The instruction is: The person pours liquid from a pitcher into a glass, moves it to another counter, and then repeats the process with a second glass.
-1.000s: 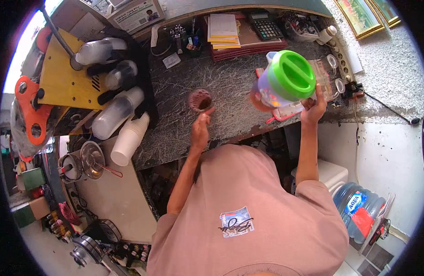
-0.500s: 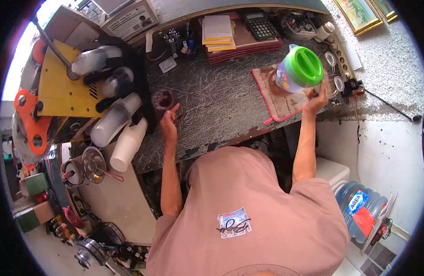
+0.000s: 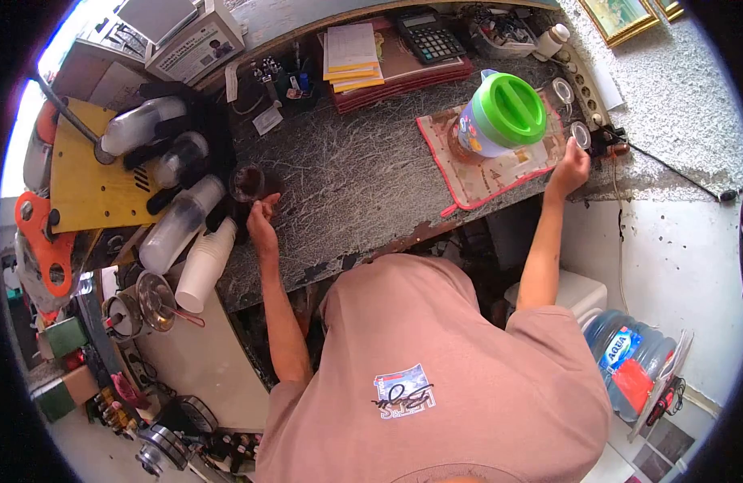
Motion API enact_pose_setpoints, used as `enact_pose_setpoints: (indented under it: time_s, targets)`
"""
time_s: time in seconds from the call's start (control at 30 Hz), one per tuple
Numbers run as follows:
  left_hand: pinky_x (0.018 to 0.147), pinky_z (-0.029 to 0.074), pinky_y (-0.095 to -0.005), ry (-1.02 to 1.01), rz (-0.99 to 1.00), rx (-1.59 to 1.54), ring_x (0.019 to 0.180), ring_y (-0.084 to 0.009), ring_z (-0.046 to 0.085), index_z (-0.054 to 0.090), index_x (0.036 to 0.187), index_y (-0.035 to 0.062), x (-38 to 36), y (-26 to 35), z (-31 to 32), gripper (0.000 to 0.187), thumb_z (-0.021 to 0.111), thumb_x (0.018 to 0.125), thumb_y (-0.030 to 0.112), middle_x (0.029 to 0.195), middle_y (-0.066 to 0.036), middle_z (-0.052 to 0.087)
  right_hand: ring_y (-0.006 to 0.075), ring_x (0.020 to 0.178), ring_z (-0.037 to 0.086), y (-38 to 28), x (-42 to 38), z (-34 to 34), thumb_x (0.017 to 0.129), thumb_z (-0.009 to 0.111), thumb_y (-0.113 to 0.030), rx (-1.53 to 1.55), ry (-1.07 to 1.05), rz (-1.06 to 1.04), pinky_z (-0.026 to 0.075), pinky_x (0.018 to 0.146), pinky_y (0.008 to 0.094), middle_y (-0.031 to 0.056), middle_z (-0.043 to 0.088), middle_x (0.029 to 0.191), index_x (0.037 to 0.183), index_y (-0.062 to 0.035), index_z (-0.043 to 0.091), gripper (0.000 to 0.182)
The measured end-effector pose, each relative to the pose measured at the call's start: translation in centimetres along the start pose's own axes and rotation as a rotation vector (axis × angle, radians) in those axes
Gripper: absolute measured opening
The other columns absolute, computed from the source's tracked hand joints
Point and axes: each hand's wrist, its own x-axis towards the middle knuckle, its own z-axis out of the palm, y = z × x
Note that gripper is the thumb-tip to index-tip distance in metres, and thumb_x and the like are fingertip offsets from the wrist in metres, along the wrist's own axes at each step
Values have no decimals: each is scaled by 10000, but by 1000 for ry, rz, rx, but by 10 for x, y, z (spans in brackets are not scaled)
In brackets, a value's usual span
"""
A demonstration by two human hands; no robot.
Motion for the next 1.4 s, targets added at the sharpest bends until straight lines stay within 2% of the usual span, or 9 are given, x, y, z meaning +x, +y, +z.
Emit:
enact_pose_setpoints:
  time_s: [0.17,0.4,0.47,0.73,0.93,1.1,1.23,1.33,1.4]
  targets:
    - [989,434,-364,141,-8,195,1070,-235,600,604,1016,-22,-14,18,7,401,423,1050,335,1095,-130,662,442,1293,448,38,77,7,631,845,-608,-566,37,-132,388,1074,516,285,473,1374,1408,-28,400,1067]
    - [964,446,-346,392,-11,345,1061,-215,600,596,1180,2,-65,7,13,307,566,1008,255,1158,-110,642,396,1228,541,79,111,17,651,862,-550,-539,-90,-137,447,1013,482,238,555,1322,1364,-37,478,959]
    - [885,475,-303,271,-39,389,991,-177,612,615,1174,19,-89,-6,10,272,599,991,218,1098,-75,643,331,1115,637,73,102,10,657,872,-521,-575,5,-189,494,951,444,158,656,1215,1278,-32,568,847]
    - [908,478,-308,-82,-54,272,1009,-147,618,654,1084,24,-141,3,64,149,585,987,114,1063,-50,677,280,1101,641,13,-23,-60,673,900,-435,-123,50,-205,513,944,398,167,630,1237,1280,5,560,823]
    - [980,465,-335,-448,-162,255,1074,-183,629,634,1143,18,-150,35,117,233,652,940,131,1085,-91,682,291,926,699,-19,-146,-99,878,749,-166,497,-37,334,612,747,349,184,577,1226,1324,-11,468,549]
    - [1016,472,-408,-682,-119,79,1213,-264,562,424,1394,83,-156,71,156,647,764,848,143,1340,-133,537,409,1049,667,-39,-230,-78,973,578,-353,1064,-498,982,596,858,485,209,648,1130,1256,-6,497,455]
    - [1019,494,-453,-607,-71,-155,1326,-297,463,257,1485,119,-161,92,165,933,839,756,86,1416,-124,410,381,1047,658,-87,-266,-33,957,594,-370,1073,-812,1140,564,865,464,213,605,1166,1277,-91,467,443]
    - [974,538,-416,-375,-5,-77,1283,-287,515,326,1449,109,-146,103,154,887,845,732,56,1303,-128,492,342,1098,627,-91,-272,5,950,606,-435,1020,-1053,1100,531,899,440,212,589,1204,1300,-62,471,528]
    - [920,572,-411,-215,57,89,1228,-300,567,383,1432,114,-130,112,147,828,831,737,64,1293,-144,523,307,1149,577,-93,-275,23,925,662,-430,480,-1030,435,480,948,423,213,572,1237,1327,-21,475,602]
